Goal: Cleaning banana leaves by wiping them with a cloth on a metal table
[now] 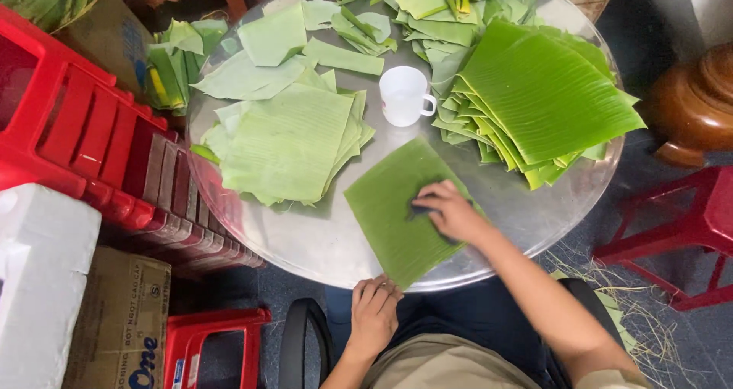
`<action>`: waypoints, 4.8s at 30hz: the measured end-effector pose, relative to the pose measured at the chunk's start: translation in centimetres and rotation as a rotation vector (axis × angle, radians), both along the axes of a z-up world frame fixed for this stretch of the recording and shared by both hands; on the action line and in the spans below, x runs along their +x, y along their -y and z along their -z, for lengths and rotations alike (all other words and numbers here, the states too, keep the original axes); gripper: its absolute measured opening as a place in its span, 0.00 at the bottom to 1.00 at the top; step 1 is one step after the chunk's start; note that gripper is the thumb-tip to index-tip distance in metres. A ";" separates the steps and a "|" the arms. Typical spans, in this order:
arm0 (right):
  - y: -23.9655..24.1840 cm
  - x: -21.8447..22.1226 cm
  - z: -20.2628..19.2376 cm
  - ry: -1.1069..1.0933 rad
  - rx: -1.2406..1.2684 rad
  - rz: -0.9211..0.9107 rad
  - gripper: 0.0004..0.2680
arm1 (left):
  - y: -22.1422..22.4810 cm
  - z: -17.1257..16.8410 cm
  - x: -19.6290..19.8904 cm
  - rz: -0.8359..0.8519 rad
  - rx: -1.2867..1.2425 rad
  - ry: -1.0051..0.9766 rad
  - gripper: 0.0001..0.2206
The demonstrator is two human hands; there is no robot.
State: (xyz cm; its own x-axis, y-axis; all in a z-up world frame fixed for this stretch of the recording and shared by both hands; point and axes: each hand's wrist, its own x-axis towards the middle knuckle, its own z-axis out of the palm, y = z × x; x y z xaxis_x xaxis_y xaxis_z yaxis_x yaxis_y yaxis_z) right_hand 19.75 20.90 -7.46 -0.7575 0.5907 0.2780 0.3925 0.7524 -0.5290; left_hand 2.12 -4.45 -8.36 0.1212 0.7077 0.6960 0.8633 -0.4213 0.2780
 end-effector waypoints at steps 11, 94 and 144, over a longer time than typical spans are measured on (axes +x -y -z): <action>-7.9 1.2 -0.6 -0.125 0.174 0.090 0.12 | -0.3 -3.4 -0.7 0.015 0.059 0.024 0.07; 2.8 12.1 3.6 0.118 0.383 0.469 0.13 | -9.4 -9.4 -7.9 -0.619 -0.905 -0.098 0.26; 9.7 18.7 -2.9 -0.283 -0.080 0.162 0.15 | -11.4 -6.4 -5.9 -0.249 -0.304 0.653 0.06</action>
